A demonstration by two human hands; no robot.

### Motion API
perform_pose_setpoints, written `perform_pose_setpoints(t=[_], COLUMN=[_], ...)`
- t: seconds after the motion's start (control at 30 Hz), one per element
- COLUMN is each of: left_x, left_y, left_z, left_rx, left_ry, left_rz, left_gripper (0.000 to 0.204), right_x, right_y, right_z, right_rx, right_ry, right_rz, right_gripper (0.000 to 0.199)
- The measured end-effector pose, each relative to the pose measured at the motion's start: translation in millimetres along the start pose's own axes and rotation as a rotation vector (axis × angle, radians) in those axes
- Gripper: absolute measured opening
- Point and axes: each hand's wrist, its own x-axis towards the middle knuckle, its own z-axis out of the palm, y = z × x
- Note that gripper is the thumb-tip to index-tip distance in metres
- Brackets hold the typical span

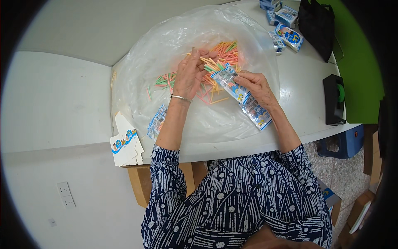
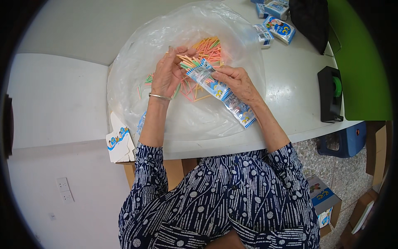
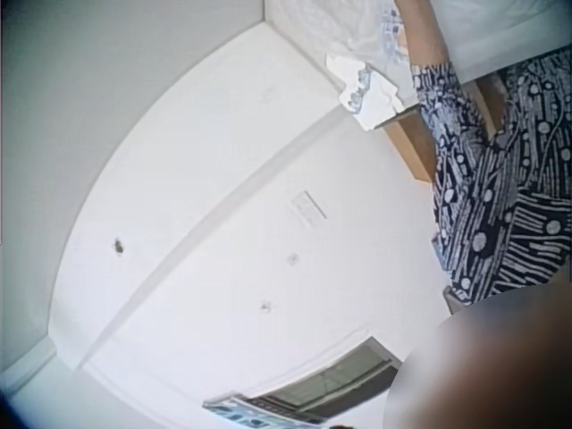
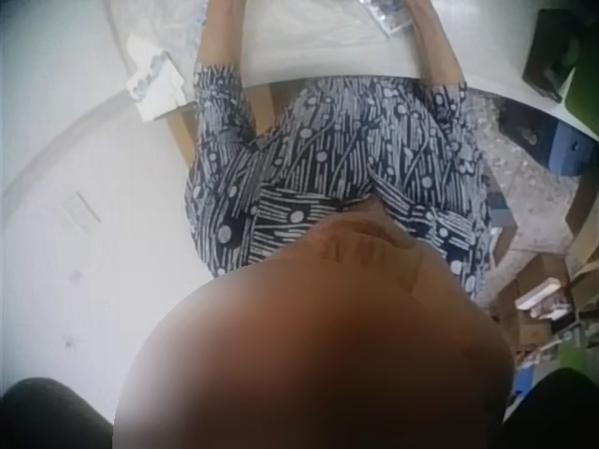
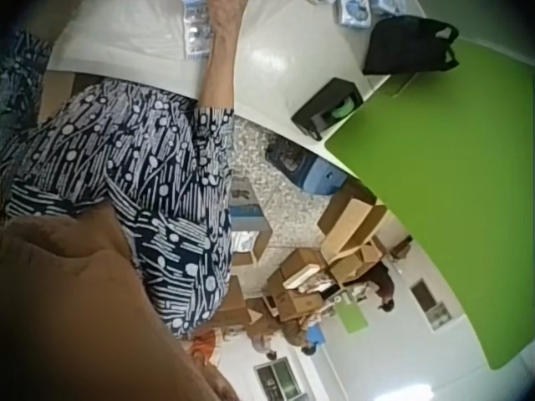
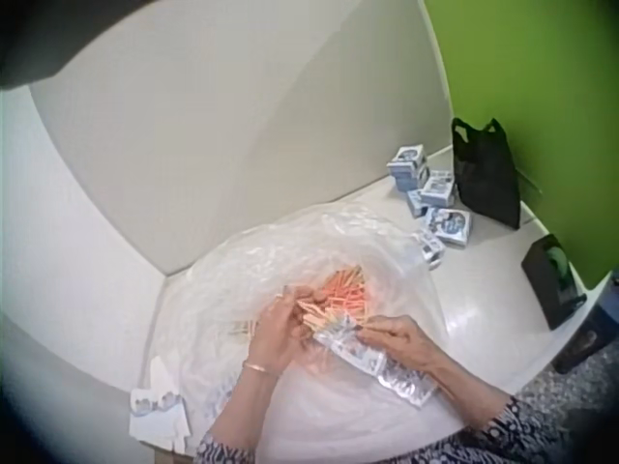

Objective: Packing colorful sticks into small plastic bags and then into a shipping box.

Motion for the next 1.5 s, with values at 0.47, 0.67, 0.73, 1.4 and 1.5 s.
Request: perform_pose_setpoints(t=[0.47, 0.67, 0.73, 1.4, 1.5], left_x=[-18.1, -29.8, -30.4, -38.5, -41.1], left_y=[-2.7, 50.9, 91.3, 2.3, 3.5], left_z=[-38.1, -48.3, -65.6, 16.7, 16.5], left_rx=[1.282, 0.748, 0.754, 0.911, 0.854], left_ry=[-0.129, 0.015, 0.146, -0.239, -0.198], left_rz=[0.197, 0.200, 0.320, 0.355, 0.285], left_gripper=[0.027, 0.029, 0.027, 0.033, 0.032], right_x=[-3.2, -2.8, -3.6, -6.1, -5.5], right_y=[-12.2, -2.9, -5.8, -11.6, -17.2], right_z=[-2.2, -7.5, -4.8, 10.7, 15.2], right_rx=[0.095, 0.125, 0.123, 0.175, 0.204], right_ry=[0.055, 0.064, 0.086, -0.028, -0.084], right_rz=[0.038, 0.019, 0.021, 0.087, 0.068], right_gripper=[0.018, 0.018, 0.018, 0.031, 0.032])
